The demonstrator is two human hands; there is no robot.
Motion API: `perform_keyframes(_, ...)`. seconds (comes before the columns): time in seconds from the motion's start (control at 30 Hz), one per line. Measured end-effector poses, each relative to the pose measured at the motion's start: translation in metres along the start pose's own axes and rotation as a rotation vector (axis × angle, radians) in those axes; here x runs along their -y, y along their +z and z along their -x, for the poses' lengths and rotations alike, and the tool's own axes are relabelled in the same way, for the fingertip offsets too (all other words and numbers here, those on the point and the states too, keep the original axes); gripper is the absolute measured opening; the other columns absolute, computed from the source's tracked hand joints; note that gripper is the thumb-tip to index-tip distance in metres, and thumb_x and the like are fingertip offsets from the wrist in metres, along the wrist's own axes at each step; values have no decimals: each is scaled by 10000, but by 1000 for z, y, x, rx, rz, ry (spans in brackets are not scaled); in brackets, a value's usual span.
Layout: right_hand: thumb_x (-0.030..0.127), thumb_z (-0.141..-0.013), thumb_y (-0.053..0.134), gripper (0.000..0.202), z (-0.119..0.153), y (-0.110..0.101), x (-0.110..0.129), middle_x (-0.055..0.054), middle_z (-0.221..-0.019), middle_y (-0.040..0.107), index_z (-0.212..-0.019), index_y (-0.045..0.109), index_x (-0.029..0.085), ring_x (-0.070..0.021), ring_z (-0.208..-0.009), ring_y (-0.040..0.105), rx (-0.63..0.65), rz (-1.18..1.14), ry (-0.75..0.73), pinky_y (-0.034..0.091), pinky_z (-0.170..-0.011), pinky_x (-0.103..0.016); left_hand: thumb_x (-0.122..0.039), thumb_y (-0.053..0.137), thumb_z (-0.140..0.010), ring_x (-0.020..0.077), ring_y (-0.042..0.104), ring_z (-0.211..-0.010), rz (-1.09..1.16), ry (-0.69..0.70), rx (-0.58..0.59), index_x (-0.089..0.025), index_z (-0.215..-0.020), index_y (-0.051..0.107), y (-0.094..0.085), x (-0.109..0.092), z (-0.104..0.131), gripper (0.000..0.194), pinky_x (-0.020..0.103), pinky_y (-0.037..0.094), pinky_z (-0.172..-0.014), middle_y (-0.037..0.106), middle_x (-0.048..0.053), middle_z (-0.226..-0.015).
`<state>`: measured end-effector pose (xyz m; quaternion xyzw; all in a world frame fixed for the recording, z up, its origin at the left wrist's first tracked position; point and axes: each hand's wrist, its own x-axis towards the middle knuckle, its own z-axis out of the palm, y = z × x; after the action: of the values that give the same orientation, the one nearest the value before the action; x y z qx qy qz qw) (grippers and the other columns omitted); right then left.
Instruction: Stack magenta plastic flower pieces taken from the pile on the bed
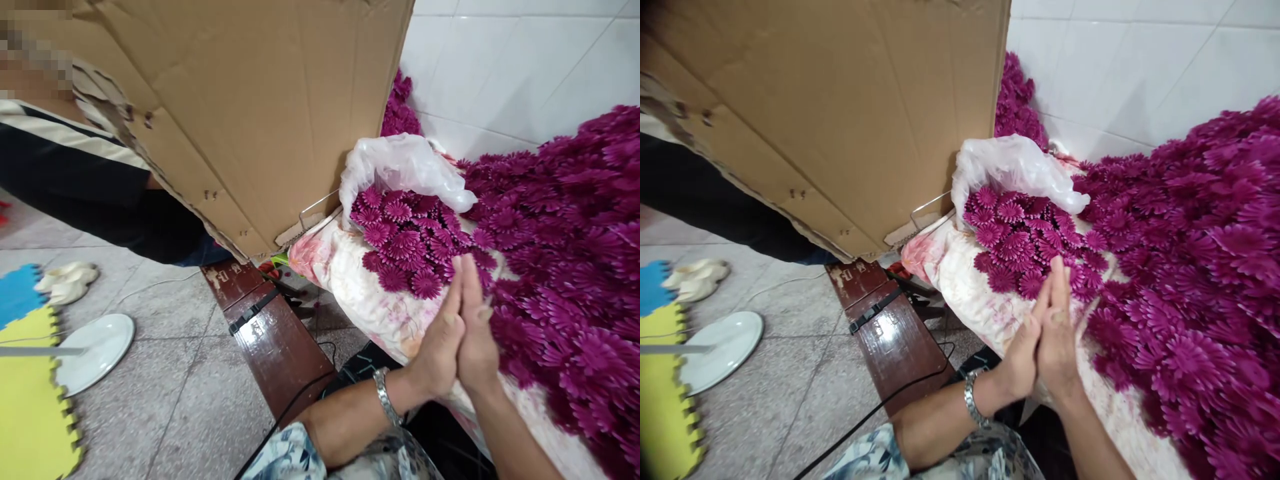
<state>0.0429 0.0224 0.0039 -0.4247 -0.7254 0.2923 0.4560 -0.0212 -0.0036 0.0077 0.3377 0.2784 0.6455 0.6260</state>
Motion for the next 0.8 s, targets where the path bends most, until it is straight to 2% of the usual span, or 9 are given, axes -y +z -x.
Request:
perform_keyframes(0.07, 483, -940, 148, 558, 9, 4, 9, 25, -1565, 113, -1467, 122, 299, -211, -1444, 106, 66, 57, -24, 165, -1179, -491, -580, 293, -884, 182, 100, -1437, 10, 74, -19, -278, -1425, 339, -4, 0, -6, 621, 326, 61, -1189, 310, -24, -1513)
perform_keyframes(0.13, 494, -938, 168, 570, 9, 6, 13, 12, -1566, 117, -1469, 101, 298, -232, -1444, 105, 131, 107, -54, 154, -1171, -522, -539, 260, -909, 172, 168, -1425, 85, 58, -34, -293, -1398, 387, -4, 5, -9, 561, 338, 114, -1185, 380, -25, -1479)
perform_keyframes(0.27, 510, -938, 167, 543, -20, -3, -1, 17, -1541, 216, -1449, 194, 330, -249, -1447, 71, -131, 178, -72, 9, -1154, -588, -518, 382, -887, 216, 326, -1370, 166, -61, -82, -247, -1254, 566, 6, 20, -6, 492, 377, 222, -1154, 526, 32, -1370)
perform_keyframes(0.33, 526, -933, 178, 548, -32, -13, -10, -6, -1510, 299, -1422, 284, 305, -240, -1441, 124, -200, 108, -55, 60, -1166, -563, -443, 494, -855, 248, 420, -1311, 231, -91, -111, -199, -1120, 654, 10, 23, -5, 395, 396, 291, -1116, 610, 70, -1270)
perform_keyframes(0.4, 500, -942, 115, 551, -32, -23, -15, -49, -1450, 403, -1400, 323, 274, -218, -1401, 270, -243, -37, -33, 193, -1157, -524, -329, 533, -831, 259, 521, -1219, 313, -141, -161, -162, -936, 712, 11, 22, -8, 265, 400, 343, -1077, 684, 90, -1135)
perform_keyframes(0.47, 444, -955, 89, 525, -22, -35, -12, -79, -1347, 514, -1385, 331, 264, -198, -1303, 440, -261, -121, -16, 358, -1086, -482, -273, 507, -817, 263, 580, -1147, 403, -283, -192, -163, -873, 708, 10, 19, -12, 235, 423, 385, -1035, 704, 86, -1081)
perform_keyframes(0.57, 366, -947, 322, 368, 8, -52, -5, -81, -1146, 624, -1245, 508, 258, -201, -1120, 581, -204, 56, -35, 496, -934, -430, -260, 440, -813, 266, 568, -1163, 436, -350, -143, -148, -933, 688, 8, 17, -15, 297, 434, 382, -1033, 699, 102, -1087)
perform_keyframes(0.67, 278, -862, 538, 229, 41, -65, -3, -91, -1051, 638, -1062, 631, 216, -217, -1036, 590, -106, 344, -101, 500, -897, -428, -217, 422, -783, 244, 536, -1204, 442, -373, -85, -136, -1102, 619, 11, 21, -9, 384, 405, 325, -1082, 655, 106, -1182)
perform_keyframes(0.8, 267, -817, 610, 262, 69, -72, -7, -96, -1037, 637, -1072, 606, 205, -233, -1012, 579, -95, 521, -148, 479, -879, -446, -242, 437, -791, 242, 513, -1230, 439, -422, 3, -161, -1267, 489, 24, 32, 1, 486, 413, 301, -1094, 601, 106, -1265)
